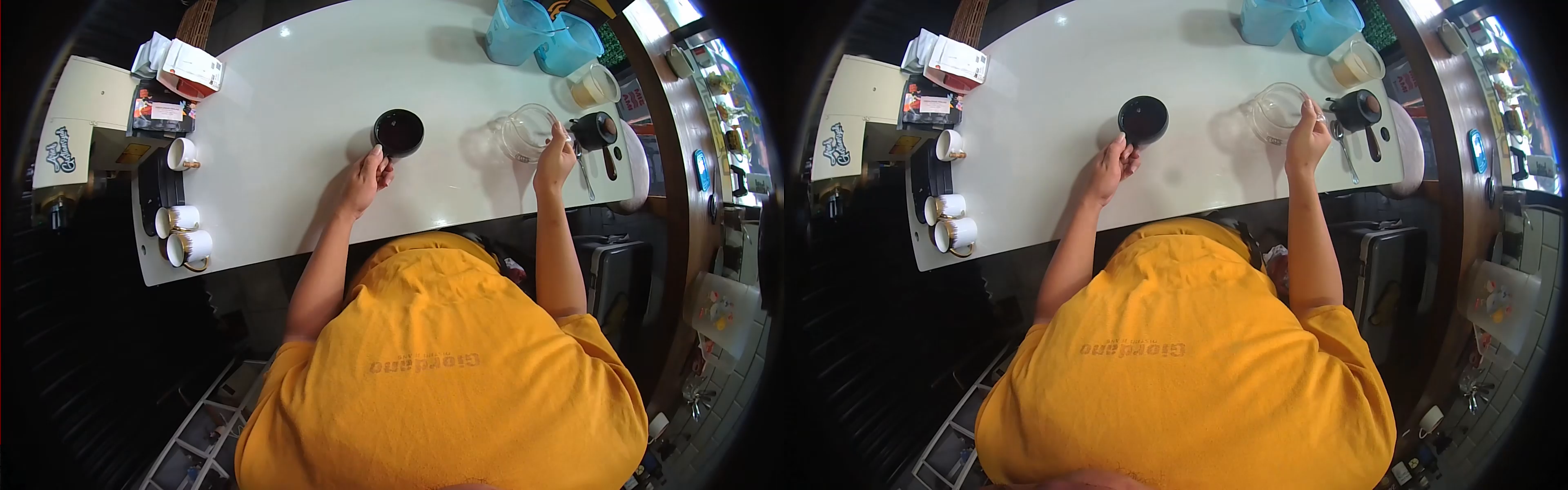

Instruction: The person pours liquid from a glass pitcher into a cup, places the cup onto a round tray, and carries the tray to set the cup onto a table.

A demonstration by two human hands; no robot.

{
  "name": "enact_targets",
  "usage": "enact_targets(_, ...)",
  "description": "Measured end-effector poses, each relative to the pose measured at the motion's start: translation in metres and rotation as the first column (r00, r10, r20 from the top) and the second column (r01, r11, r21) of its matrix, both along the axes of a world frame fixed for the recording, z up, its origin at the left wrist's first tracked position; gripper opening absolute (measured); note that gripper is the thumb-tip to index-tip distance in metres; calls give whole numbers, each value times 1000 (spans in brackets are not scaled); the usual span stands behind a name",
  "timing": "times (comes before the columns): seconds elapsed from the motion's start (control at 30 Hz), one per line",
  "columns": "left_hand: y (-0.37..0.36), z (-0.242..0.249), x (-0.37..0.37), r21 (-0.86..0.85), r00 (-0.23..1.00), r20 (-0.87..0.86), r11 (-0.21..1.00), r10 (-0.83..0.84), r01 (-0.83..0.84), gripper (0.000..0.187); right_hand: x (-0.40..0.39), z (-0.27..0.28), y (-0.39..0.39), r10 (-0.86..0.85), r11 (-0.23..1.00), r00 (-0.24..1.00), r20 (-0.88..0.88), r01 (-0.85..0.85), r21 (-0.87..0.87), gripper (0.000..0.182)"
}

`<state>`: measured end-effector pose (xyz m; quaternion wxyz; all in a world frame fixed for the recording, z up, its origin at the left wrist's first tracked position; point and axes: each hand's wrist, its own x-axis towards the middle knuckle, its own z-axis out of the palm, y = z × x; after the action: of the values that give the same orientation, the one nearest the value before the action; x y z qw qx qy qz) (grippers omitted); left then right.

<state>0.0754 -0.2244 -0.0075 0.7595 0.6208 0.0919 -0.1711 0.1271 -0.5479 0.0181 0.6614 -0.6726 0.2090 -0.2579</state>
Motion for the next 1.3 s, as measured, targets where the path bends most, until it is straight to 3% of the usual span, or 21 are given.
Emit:
enact_targets(0.47, 1, 3, 5, 2, 1000, 0, 1000, -4, 4, 41, 7, -5, -11, -3, 1000, 1000, -20, 4, 19, 42)
enact_targets(0.57, 4, 3, 9, 90, 999, 33, 996, -24, 21, 41, 11, -9, -16, -29, 999, 1000, 4, 28, 44, 43)
enact_targets(0.63, 6, -4, 12, 261, 972, 235, 964, -6, -57, 42, 15, -16, -20, -43, 996, 999, 27, 41, 73, 43)
enact_targets(0.73, 11, -10, 15, 359, 959, 281, 929, -21, -85, 44, 18, -19, -20, -56, 992, 997, 60, 49, 119, 43)
enact_targets(0.87, 16, -5, 20, 344, 976, 208, 939, -66, -10, 38, 19, -19, -21, -33, 979, 998, 61, 20, 202, 42)
enact_targets(0.93, 15, -1, 21, 211, 993, 102, 977, -58, 35, 39, 22, -21, -22, -45, 975, 998, 53, 32, 218, 42)
enact_targets(1.3, 13, 5, 33, 277, 994, 95, 960, -61, 32, 41, 16, -13, -22, 44, 967, 997, -56, -28, 254, 57)
